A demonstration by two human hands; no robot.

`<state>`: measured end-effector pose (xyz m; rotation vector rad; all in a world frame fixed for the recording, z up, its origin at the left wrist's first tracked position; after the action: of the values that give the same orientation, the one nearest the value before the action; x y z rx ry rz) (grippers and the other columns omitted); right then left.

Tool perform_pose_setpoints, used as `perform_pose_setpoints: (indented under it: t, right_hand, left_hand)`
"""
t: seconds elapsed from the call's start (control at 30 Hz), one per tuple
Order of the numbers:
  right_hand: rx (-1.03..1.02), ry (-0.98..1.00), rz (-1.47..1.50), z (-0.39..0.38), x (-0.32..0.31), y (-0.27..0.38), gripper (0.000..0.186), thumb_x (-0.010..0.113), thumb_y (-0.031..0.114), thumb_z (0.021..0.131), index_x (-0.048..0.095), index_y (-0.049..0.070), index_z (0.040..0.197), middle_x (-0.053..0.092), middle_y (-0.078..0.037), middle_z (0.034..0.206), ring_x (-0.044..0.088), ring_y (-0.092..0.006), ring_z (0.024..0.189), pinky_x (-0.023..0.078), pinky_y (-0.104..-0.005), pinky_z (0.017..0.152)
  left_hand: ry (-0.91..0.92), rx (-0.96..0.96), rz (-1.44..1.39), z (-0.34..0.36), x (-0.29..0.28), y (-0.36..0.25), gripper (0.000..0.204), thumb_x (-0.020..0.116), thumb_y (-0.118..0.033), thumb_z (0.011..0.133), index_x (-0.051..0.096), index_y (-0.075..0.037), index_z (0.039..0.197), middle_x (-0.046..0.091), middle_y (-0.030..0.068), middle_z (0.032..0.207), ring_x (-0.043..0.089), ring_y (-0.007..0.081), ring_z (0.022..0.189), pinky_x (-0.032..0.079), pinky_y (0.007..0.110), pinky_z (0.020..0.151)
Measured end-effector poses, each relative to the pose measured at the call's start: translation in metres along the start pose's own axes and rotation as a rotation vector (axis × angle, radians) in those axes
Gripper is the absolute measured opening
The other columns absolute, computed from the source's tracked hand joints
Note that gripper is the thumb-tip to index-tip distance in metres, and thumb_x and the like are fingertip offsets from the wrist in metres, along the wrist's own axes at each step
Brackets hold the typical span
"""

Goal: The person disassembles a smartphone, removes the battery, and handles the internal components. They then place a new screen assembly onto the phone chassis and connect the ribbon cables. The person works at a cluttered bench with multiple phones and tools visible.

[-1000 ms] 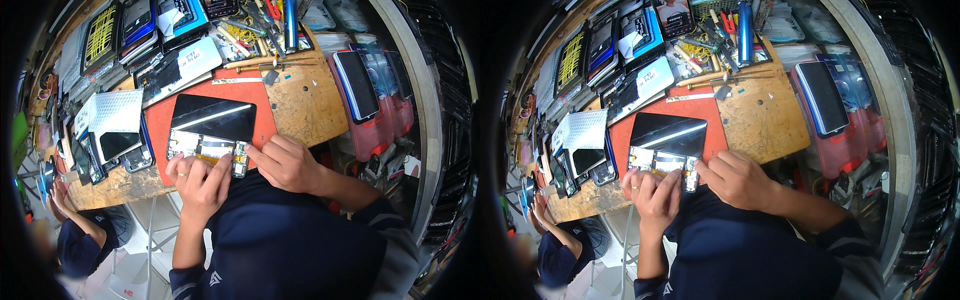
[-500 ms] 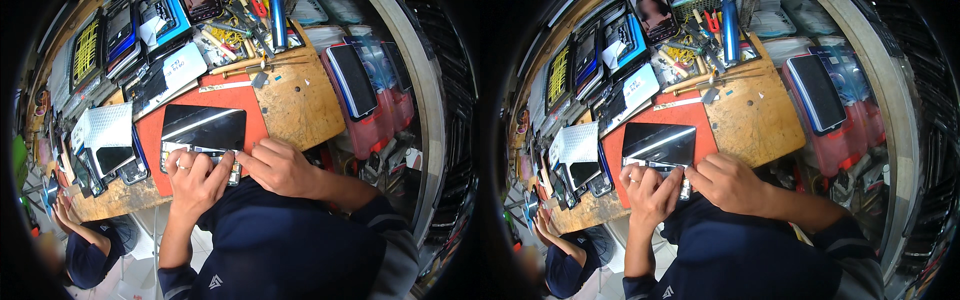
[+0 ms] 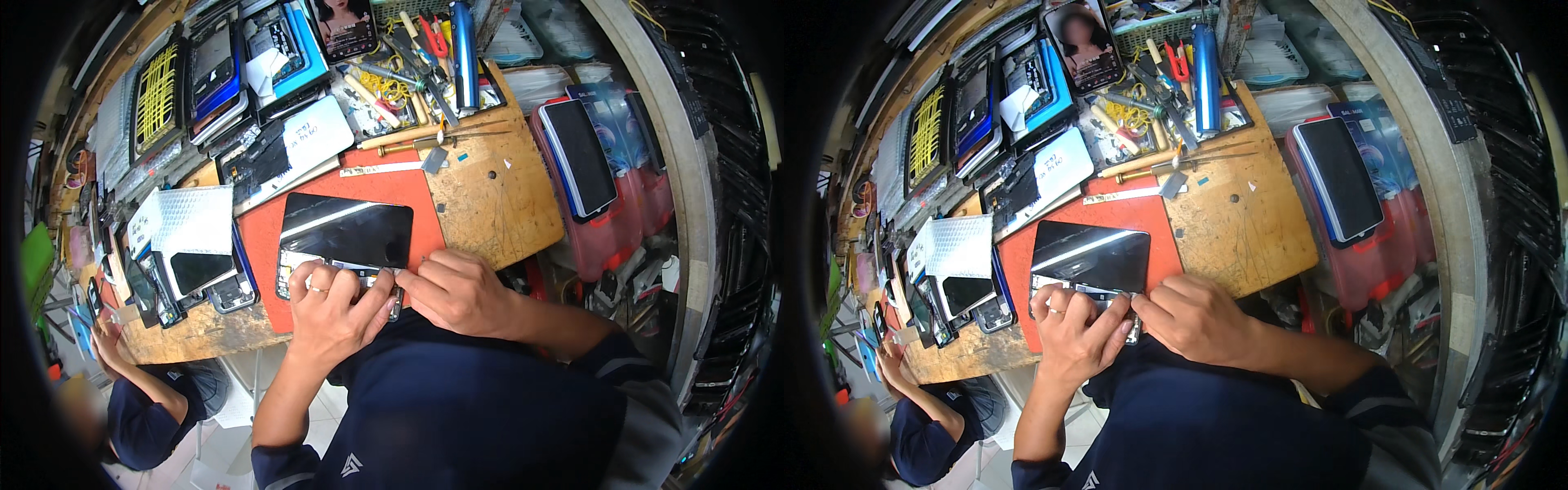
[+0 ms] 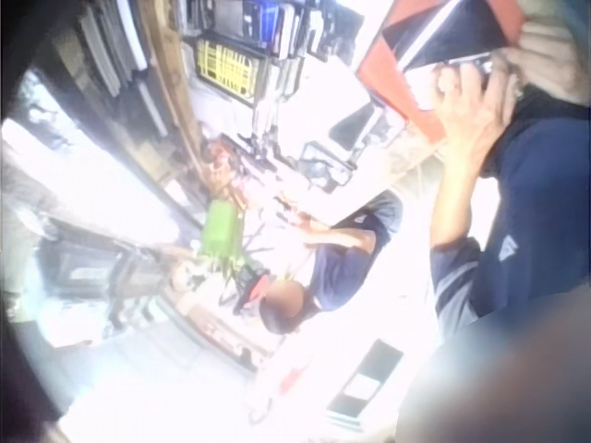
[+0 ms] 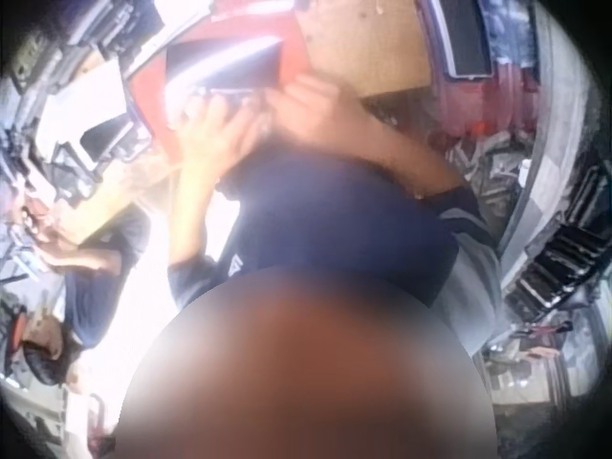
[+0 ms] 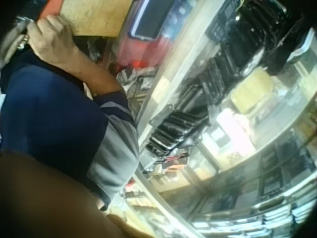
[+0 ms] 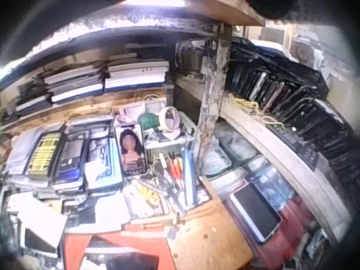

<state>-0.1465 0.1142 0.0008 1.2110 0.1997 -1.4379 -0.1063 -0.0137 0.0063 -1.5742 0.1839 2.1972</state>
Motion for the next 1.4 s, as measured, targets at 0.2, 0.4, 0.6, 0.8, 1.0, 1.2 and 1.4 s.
perform_pose_setpoints:
  t: [0.2,0.4,0.6,0.8,1.0,1.2,1.4]
  right_hand:
    - [-0.053,0.005,-0.023,-0.005,0.003,-0.004,0.039,0.083,0.012,0.077,0.077,0.0,0.113,0.053,-0.004,0.077,0.06,-0.0208,0.072,0.051,-0.0356,0.062]
    - [-0.079,-0.031,-0.005,-0.003,0.004,-0.002,0.05,0.079,0.0,0.066,0.077,-0.002,0.116,0.046,-0.002,0.074,0.052,-0.0191,0.063,0.043,-0.0345,0.053]
    - [-0.066,0.119,-0.109,0.0,0.009,0.006,0.043,0.081,0.008,0.076,0.076,-0.001,0.118,0.055,-0.004,0.078,0.057,-0.021,0.07,0.047,-0.0353,0.059]
    - [-0.149,0.027,-0.147,-0.004,0.01,0.006,0.048,0.076,0.006,0.072,0.076,0.0,0.12,0.052,-0.002,0.076,0.053,-0.0198,0.067,0.043,-0.0343,0.056]
    - [-0.197,-0.103,-0.166,-0.019,0.008,0.006,0.048,0.073,0.006,0.069,0.078,0.002,0.117,0.046,-0.001,0.074,0.05,-0.0194,0.063,0.04,-0.0339,0.054]
    - [-0.166,-0.154,-0.182,-0.021,0.006,0.006,0.045,0.073,0.006,0.069,0.078,0.003,0.114,0.046,-0.002,0.073,0.05,-0.02,0.062,0.04,-0.0337,0.054]
    - [-0.152,-0.145,-0.188,-0.019,0.006,0.006,0.042,0.075,0.01,0.068,0.078,0.003,0.109,0.047,-0.002,0.073,0.051,-0.0202,0.062,0.041,-0.0341,0.054]
  left_hand:
    - [-0.112,-0.003,-0.07,-0.018,-0.013,0.004,0.026,0.07,-0.035,0.094,0.078,-0.018,0.111,0.047,0.0009,0.082,0.051,0.0241,0.082,0.04,0.047,0.094]
    - [-0.492,-0.339,-0.084,-0.07,-0.051,0.028,0.031,0.055,-0.032,0.101,0.072,-0.007,0.094,0.05,0.0077,0.081,0.051,0.0268,0.076,0.042,0.051,0.094]
    - [-0.431,-0.493,-0.023,-0.092,-0.054,0.038,0.014,0.062,-0.015,0.095,0.071,-0.005,0.097,0.051,0.007,0.075,0.051,0.0262,0.074,0.041,0.049,0.096]
    - [-0.254,-0.503,0.063,-0.075,-0.048,0.053,0.026,0.075,-0.007,0.087,0.077,-0.009,0.112,0.066,0.0052,0.097,0.062,0.0249,0.099,0.037,0.046,0.108]
    - [-0.11,-0.355,0.072,-0.051,-0.033,0.048,0.034,0.073,-0.006,0.087,0.079,-0.011,0.12,0.072,0.003,0.109,0.063,0.0268,0.116,0.03,0.049,0.118]
    - [-0.054,-0.278,0.122,-0.039,-0.027,0.043,0.034,0.076,-0.016,0.088,0.081,-0.016,0.122,0.072,0.0009,0.111,0.06,0.0259,0.12,0.027,0.051,0.12]
    - [-0.009,-0.223,0.148,-0.027,-0.027,0.044,0.029,0.076,-0.023,0.091,0.081,-0.016,0.119,0.071,0.0011,0.109,0.06,0.0267,0.122,0.029,0.056,0.121]
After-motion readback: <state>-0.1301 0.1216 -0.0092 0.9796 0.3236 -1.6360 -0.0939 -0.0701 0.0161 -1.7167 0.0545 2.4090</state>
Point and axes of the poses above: each hand's wrist, its own z-axis towards the middle knuckle, its own x-axis out of the palm, y = z × x, the point moved 9 cm from there along z, towards the middle knuckle
